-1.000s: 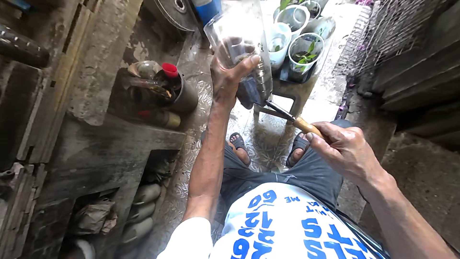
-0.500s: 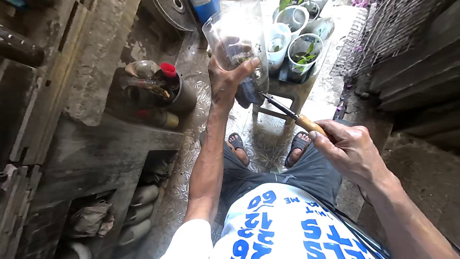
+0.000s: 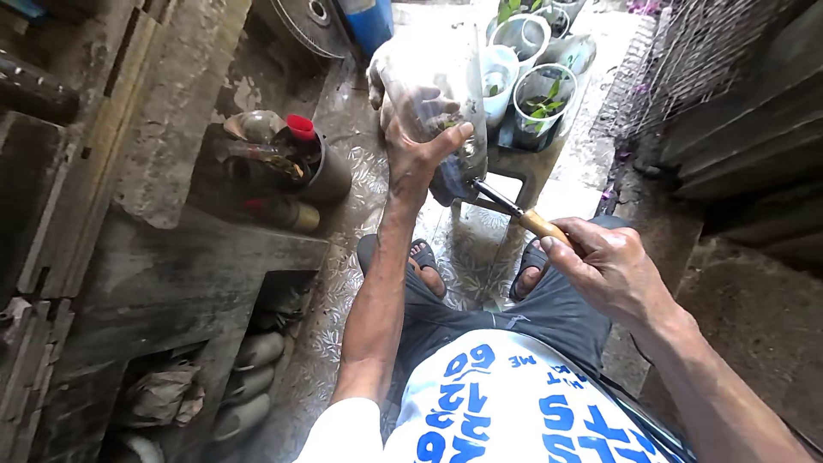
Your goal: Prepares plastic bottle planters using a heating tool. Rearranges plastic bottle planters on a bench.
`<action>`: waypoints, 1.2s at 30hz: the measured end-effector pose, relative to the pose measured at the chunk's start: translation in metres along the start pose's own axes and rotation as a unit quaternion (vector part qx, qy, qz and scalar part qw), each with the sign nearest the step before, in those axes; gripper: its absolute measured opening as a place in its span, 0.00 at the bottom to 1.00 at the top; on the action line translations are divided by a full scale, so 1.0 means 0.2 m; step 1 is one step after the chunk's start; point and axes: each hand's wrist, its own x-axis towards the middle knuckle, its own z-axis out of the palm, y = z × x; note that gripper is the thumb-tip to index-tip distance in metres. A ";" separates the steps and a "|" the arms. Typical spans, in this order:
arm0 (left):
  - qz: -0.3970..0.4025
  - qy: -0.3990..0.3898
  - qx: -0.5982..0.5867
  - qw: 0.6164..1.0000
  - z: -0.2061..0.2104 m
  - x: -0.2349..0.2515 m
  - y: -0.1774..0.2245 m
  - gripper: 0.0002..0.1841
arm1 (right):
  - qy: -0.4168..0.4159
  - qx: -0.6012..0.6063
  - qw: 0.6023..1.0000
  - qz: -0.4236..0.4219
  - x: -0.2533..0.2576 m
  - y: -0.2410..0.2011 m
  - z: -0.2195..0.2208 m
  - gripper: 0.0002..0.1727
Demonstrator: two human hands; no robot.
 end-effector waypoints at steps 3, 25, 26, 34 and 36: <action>0.000 0.011 -0.014 1.000 0.01 0.00 -0.01 0.31 | -0.005 0.001 1.000 -0.003 0.00 0.00 -0.02 0.19; 0.021 0.009 0.069 0.997 0.05 -0.01 0.04 0.34 | -0.003 -0.036 0.999 -0.009 -0.03 -0.06 -0.11 0.19; 0.023 0.010 0.070 0.997 0.06 -0.01 0.04 0.33 | -0.005 -0.037 0.999 -0.006 -0.02 -0.07 -0.11 0.19; 0.009 0.003 0.077 0.997 0.03 -0.04 -0.01 0.34 | -0.026 -0.054 0.998 -0.008 0.02 -0.06 -0.09 0.18; 0.001 -0.002 0.076 0.997 0.03 -0.05 0.00 0.35 | -0.029 -0.057 0.998 -0.012 0.03 -0.05 -0.07 0.17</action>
